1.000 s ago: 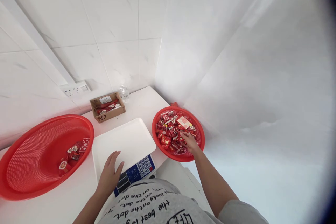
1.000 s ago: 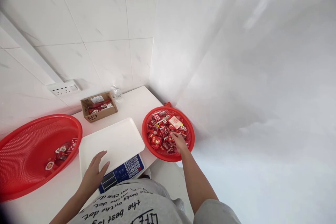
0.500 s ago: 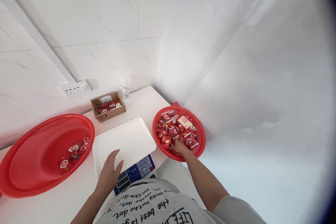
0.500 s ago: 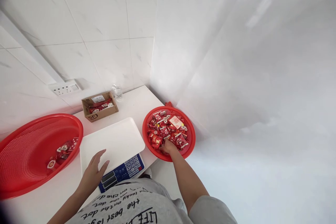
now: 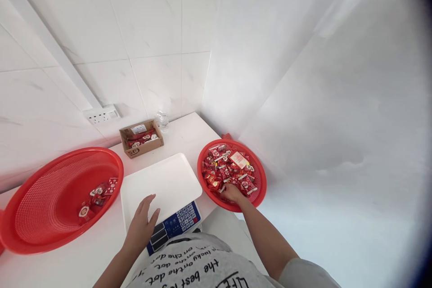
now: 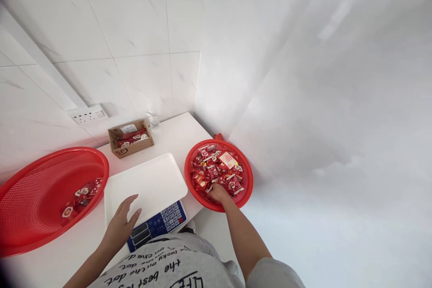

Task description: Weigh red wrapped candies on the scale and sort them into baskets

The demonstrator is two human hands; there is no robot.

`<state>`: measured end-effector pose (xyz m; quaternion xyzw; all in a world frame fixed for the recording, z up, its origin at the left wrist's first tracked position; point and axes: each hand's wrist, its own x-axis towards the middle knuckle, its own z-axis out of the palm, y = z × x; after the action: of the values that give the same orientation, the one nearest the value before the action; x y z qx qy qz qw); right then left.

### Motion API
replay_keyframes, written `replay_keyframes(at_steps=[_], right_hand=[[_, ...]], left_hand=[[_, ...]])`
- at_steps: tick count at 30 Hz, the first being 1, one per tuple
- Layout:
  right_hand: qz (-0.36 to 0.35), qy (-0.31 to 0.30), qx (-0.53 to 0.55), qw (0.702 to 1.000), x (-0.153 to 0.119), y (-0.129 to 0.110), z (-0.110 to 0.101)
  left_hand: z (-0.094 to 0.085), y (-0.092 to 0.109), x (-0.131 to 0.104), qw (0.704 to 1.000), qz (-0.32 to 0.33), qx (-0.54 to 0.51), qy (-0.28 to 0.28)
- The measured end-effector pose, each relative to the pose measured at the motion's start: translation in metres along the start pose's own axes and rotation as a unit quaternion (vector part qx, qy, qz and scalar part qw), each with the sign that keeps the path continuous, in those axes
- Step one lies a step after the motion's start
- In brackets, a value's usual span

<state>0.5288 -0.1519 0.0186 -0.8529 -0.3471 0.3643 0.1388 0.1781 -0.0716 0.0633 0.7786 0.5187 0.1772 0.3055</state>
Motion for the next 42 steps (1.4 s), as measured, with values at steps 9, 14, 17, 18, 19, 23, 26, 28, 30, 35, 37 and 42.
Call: replay_keyframes(at_steps=[9,14,17,18,19,23,26,28,30,35,37,42], right_hand=[[-0.046,0.028,0.298,0.953,-0.02,-0.018,-0.038],[-0.127,-0.05,0.382,0.914,-0.034,-0.078,-0.019],[-0.164,-0.127,0.41,0.888,-0.038,-0.116,0.01],[-0.153,-0.16,0.427,0.877,-0.039,-0.127,0.02],[-0.134,-0.192,0.444,0.865,-0.04,-0.136,0.029],[-0.078,-0.256,0.451,0.851,-0.044,-0.156,0.051],[-0.093,-0.218,0.369,0.899,-0.044,-0.153,0.055],[-0.141,-0.148,0.302,0.931,-0.04,-0.142,0.053],[-0.196,-0.05,0.249,0.947,-0.033,-0.125,0.048],[-0.165,0.108,0.12,0.973,-0.015,-0.055,0.023],[-0.126,0.087,0.034,0.988,-0.011,-0.024,0.014],[-0.025,0.017,-0.118,0.993,-0.01,0.023,0.002]], left_hand=[[0.005,0.007,0.002,1.0,0.016,-0.021,-0.004],[0.01,0.011,0.001,0.999,0.027,-0.029,-0.016],[0.01,0.008,-0.002,0.999,0.019,-0.028,-0.013],[0.01,0.007,-0.003,0.999,0.015,-0.026,-0.012],[0.009,0.006,-0.005,1.0,0.011,-0.024,-0.009],[0.007,0.0,-0.012,1.0,0.004,-0.013,0.003],[0.005,-0.007,-0.017,1.0,0.003,0.001,0.02],[0.005,-0.011,-0.02,1.0,0.002,0.015,0.026],[0.004,-0.016,-0.02,0.999,0.009,0.034,0.029],[0.004,-0.019,0.003,0.993,0.059,0.101,0.026],[0.004,-0.016,0.022,0.99,0.072,0.123,0.017],[0.004,-0.017,0.065,0.986,0.047,0.158,-0.011]])
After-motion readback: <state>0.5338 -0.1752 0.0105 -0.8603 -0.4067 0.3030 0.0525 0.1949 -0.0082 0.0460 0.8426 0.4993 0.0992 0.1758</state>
